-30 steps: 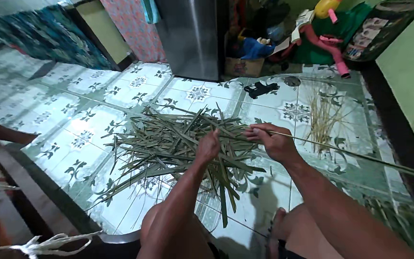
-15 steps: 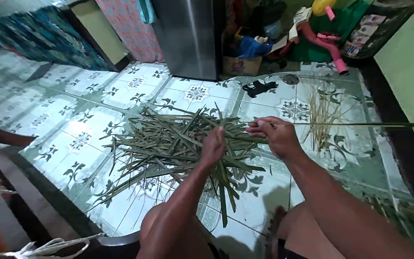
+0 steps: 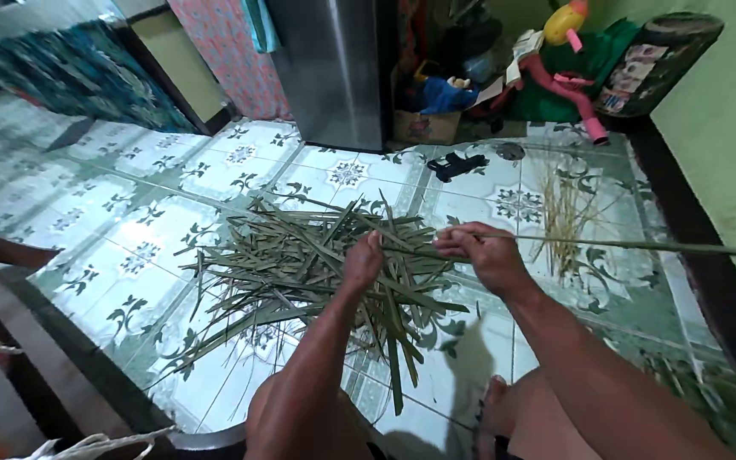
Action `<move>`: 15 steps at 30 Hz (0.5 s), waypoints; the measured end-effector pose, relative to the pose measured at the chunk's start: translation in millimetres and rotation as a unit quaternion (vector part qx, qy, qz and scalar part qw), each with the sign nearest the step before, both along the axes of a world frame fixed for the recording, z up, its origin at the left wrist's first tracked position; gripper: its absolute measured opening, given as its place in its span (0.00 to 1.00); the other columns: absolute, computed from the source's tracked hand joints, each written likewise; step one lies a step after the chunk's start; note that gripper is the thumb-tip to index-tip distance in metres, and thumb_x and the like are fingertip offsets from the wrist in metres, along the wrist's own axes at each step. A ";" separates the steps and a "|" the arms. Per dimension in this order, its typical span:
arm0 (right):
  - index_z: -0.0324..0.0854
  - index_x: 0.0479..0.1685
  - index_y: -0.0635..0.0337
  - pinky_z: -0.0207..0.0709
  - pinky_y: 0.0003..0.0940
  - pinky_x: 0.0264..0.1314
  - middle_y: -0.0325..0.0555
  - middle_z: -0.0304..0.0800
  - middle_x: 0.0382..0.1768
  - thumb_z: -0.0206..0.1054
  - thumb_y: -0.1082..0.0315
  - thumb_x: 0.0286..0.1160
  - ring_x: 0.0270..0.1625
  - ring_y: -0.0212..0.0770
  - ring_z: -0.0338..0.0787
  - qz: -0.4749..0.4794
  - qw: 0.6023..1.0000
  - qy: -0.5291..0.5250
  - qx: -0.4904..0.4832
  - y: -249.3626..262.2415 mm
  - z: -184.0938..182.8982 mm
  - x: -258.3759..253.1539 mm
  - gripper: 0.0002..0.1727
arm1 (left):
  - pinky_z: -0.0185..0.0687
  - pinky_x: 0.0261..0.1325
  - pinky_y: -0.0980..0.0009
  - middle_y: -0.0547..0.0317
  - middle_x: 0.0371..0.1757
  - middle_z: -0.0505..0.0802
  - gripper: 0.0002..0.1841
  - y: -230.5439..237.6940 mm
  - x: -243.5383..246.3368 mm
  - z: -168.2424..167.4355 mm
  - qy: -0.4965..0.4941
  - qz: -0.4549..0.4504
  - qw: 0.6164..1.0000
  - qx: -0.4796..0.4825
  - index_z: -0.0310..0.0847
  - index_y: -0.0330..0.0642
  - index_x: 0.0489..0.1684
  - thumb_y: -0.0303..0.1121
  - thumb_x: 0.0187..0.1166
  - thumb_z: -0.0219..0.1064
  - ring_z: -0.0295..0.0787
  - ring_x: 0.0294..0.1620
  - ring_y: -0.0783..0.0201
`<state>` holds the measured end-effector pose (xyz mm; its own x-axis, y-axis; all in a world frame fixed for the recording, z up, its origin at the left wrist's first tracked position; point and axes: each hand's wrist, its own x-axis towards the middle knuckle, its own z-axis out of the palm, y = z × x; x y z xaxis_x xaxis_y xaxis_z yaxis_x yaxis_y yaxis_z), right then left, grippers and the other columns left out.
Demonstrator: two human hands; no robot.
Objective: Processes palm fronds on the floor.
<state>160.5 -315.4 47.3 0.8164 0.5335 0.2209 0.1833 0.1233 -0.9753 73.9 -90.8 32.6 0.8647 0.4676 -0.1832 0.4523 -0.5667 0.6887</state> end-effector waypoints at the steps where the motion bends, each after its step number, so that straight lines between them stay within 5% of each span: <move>1: 0.83 0.54 0.71 0.94 0.39 0.54 0.51 0.95 0.49 0.54 0.72 0.87 0.47 0.43 0.97 -0.010 1.000 0.006 -0.003 4.0 0.5 -1.6 0.14 | 0.79 0.65 0.42 0.36 0.54 0.91 0.32 -3.6 -0.3 5.8 -0.016 -0.001 1.000 0.003 0.82 0.33 0.63 0.48 0.96 0.35 0.88 0.58 0.42; 6: 0.81 0.53 0.70 0.94 0.40 0.54 0.52 0.95 0.47 0.54 0.72 0.88 0.45 0.44 0.98 -0.036 0.997 0.047 0.041 13.9 2.5 -11.2 0.12 | 0.85 0.51 0.47 0.45 0.38 0.90 0.27 -54.4 -14.1 24.5 -0.097 -0.087 0.991 0.030 0.81 0.34 0.59 0.47 0.95 0.39 0.90 0.42 0.49; 11: 0.82 0.52 0.70 0.93 0.41 0.56 0.52 0.96 0.47 0.53 0.74 0.87 0.47 0.45 0.98 -0.021 0.996 0.037 0.085 8.9 2.3 -7.9 0.13 | 0.81 0.63 0.41 0.38 0.52 0.91 0.31 -30.7 -7.0 12.8 -0.024 -0.043 0.998 0.038 0.79 0.35 0.68 0.50 0.96 0.35 0.90 0.57 0.42; 15: 0.82 0.53 0.71 0.93 0.41 0.55 0.52 0.95 0.48 0.53 0.74 0.87 0.47 0.45 0.97 -0.021 0.996 0.031 0.079 11.1 -0.8 -8.1 0.13 | 0.84 0.54 0.44 0.41 0.42 0.92 0.30 -53.7 -10.7 22.2 -0.048 -0.092 0.993 0.064 0.80 0.34 0.63 0.48 0.95 0.36 0.91 0.47 0.44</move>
